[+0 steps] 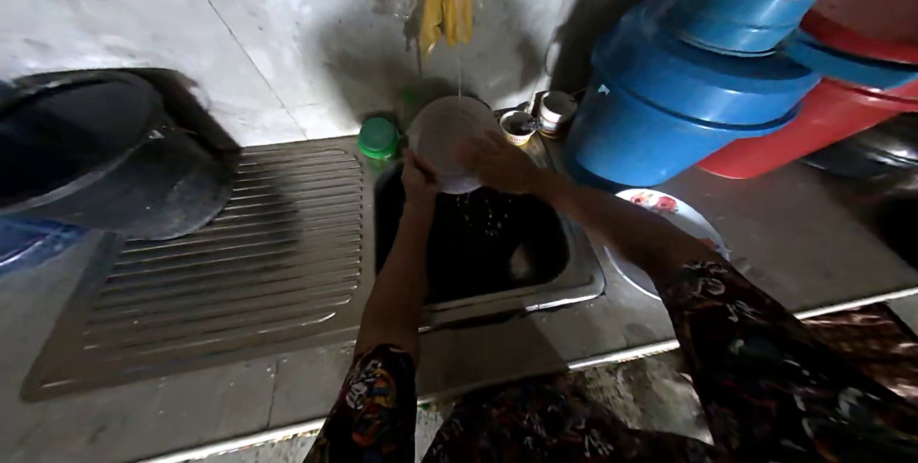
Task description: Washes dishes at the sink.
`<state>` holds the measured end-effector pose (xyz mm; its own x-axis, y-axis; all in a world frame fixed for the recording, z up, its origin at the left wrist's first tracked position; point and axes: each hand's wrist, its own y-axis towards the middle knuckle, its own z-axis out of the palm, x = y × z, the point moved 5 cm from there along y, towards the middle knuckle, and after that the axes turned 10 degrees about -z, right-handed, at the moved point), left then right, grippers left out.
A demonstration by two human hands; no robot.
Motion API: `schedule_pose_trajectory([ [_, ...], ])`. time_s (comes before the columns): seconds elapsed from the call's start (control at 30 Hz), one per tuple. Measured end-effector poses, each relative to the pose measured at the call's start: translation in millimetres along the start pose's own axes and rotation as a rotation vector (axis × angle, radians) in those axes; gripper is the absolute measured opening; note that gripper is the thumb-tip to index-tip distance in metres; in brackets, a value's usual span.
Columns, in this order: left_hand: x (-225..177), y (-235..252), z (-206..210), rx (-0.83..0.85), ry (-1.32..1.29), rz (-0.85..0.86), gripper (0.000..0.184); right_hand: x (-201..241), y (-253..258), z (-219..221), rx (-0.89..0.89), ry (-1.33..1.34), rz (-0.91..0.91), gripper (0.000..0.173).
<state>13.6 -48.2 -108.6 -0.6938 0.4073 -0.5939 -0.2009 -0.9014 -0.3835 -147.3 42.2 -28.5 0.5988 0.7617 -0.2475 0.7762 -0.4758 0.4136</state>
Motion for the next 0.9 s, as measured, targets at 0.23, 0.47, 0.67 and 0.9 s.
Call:
schedule_pose_trajectory([
  [0.23,17,-26,8,-0.203,0.558,0.184,0.06,-56,25,-49,-0.015,0.792,0.859,0.055],
  [0.47,16,-27,-2,0.053,0.601,-0.431,0.081,-4,43,-68,0.178,0.664,0.433,0.026],
  [0.67,5,-24,-16,0.298,0.62,-0.408,0.031,61,-5,-19,0.361,0.288,0.097,0.021],
  [0.9,-29,-34,-1,0.078,1.13,-0.035,0.04,6,-76,18,0.308,0.525,0.763,0.067],
])
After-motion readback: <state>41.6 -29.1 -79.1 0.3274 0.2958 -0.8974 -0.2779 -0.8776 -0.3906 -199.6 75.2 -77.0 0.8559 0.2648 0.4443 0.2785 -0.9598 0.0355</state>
